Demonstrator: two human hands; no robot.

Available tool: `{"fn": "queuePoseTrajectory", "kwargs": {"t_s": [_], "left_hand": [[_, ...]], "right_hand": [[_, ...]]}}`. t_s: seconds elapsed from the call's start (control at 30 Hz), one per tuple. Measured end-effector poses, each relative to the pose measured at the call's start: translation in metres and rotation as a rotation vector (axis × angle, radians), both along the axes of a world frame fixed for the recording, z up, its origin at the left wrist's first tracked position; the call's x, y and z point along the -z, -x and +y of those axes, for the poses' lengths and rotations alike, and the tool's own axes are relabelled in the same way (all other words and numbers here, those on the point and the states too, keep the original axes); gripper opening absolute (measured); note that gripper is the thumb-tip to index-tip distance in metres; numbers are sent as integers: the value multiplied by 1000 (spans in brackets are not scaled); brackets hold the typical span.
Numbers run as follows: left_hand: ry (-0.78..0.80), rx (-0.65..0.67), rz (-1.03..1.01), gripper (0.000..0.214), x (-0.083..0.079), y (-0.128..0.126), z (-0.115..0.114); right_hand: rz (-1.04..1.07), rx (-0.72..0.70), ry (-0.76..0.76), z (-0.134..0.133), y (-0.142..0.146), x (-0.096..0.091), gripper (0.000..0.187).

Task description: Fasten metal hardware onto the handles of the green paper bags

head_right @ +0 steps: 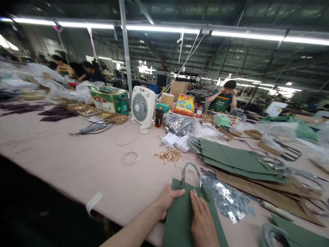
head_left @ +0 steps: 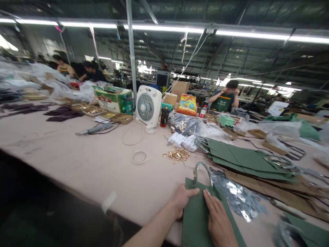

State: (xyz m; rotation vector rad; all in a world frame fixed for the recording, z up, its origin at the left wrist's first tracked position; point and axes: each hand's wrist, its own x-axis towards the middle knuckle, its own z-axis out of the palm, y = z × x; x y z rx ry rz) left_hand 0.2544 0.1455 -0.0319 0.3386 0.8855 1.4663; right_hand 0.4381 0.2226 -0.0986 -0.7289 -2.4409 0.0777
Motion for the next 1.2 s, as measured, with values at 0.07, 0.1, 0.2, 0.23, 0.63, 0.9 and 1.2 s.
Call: {"fn": "queuePoseTrajectory", "kwargs": {"t_s": [0.07,0.1,0.2,0.23,0.63,0.9,1.2], "left_hand": [[-10,-59,176,43,-3,3,-3],[-7,-101,312,49,-6,6,-6],[9,-223,798,74,-16,21,-18],[1,-239,939,77,-18,26,-22],[0,-202,1211,19,-13,30,-32],[34,-126,1175,26,0,38,-25],[92,-137,1250,11,4,37,-25]], "right_hand": [[51,-40,37,4,-2,4,75],[84,-45,72,4,-2,1,68],[223,52,234,-4,-2,-22,49],[283,110,289,-7,1,-34,46],[238,-88,591,78,149,-118,31],[47,98,545,103,204,-85,19],[94,149,590,104,211,-74,12]]}}
